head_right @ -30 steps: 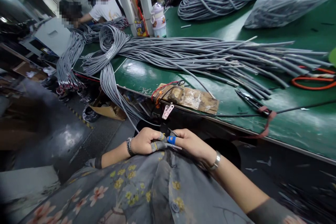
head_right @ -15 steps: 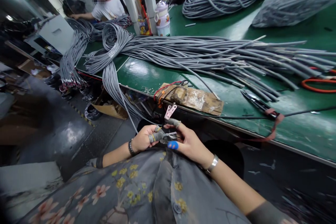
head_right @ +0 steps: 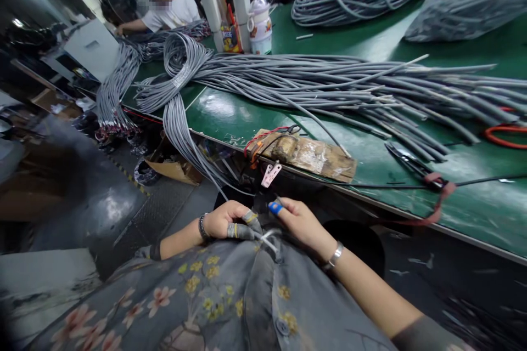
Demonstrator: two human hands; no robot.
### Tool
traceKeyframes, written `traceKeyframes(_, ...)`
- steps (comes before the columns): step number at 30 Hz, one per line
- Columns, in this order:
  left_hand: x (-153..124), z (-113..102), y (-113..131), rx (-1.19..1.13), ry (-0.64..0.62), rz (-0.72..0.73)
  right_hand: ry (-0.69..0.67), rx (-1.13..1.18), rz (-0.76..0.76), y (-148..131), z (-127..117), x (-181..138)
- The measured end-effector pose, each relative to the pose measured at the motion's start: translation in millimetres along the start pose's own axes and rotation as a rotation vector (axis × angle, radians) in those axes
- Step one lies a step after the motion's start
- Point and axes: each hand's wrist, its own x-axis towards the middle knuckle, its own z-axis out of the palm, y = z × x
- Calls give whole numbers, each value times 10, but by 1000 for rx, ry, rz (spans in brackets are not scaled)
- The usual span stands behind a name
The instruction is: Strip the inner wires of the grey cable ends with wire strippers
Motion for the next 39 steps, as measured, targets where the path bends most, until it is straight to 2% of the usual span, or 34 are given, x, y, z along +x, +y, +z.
traceKeyframes(3, -27, -131, 28, 225, 38, 198, 146, 2, -28, -15, -81, -5)
traceKeyframes(7, -28, -291, 50, 468, 204, 370, 125, -51, -85, -137, -150, -24)
traceKeyframes(9, -1, -323, 67, 477, 316, 368, 97, -68, -117, -204, -152, 21)
traceKeyframes(11, 48, -320, 83, 409, 428, 302, 64, -34, -140, -250, -136, 116)
traceKeyframes(14, 148, -286, 84, 244, 518, 204, 36, 111, -153, -285, -90, 297)
traceKeyframes(21, 311, -264, -36, -26, 521, 101, 61, 372, -113, -357, 16, 413)
traceKeyframes(28, 353, -214, -93, -96, 462, 71, 145, 415, -179, -346, 79, 431)
traceKeyframes(39, 363, -177, -70, -146, 432, -3, 137, 424, -174, -303, 106, 427)
